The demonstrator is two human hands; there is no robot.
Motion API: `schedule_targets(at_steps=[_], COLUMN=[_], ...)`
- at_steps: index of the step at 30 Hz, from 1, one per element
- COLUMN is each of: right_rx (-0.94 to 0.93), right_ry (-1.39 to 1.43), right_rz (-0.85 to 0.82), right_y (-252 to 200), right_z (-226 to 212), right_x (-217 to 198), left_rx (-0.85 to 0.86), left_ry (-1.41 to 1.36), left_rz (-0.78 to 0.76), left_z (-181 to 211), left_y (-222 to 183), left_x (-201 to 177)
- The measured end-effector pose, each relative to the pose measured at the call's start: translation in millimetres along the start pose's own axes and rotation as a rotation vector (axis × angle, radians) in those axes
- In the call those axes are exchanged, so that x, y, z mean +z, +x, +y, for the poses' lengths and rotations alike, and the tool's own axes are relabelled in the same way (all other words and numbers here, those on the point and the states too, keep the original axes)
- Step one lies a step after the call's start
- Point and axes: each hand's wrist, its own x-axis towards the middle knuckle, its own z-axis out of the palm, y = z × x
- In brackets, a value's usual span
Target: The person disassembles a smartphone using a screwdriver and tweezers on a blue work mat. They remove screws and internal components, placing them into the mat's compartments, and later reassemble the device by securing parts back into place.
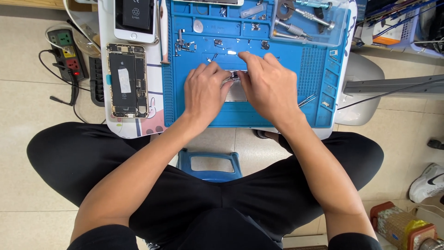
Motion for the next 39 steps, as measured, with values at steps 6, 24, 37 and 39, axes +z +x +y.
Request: schedule_targets(at_steps=[6, 24, 37, 39], right_rx=[0.107, 0.135, 0.098, 0.084], right_ry=[0.351, 0.311, 0.169, 0.133], right_rz=[-0.050, -0.087, -0.150, -0.145], right_y=[-4.3, -27.7, -28.4, -26.1], right_z=[13.6, 21.3, 28.4, 30.0], right_x=[13.9, 36.5, 36.3, 37.9], left_rx=[-0.010, -0.003, -0.007, -0.007], left_ry=[-0.022, -0.054, -0.067, -0.106], left_rz=[-0.012, -0.009, -0.032, -0.011], left_z=[-6.2, -5.0, -11.8, -11.4], left_y=[-3.6, -0.6, 7.6, 7.4], left_x=[-0.7, 11.1, 5.1, 2.6])
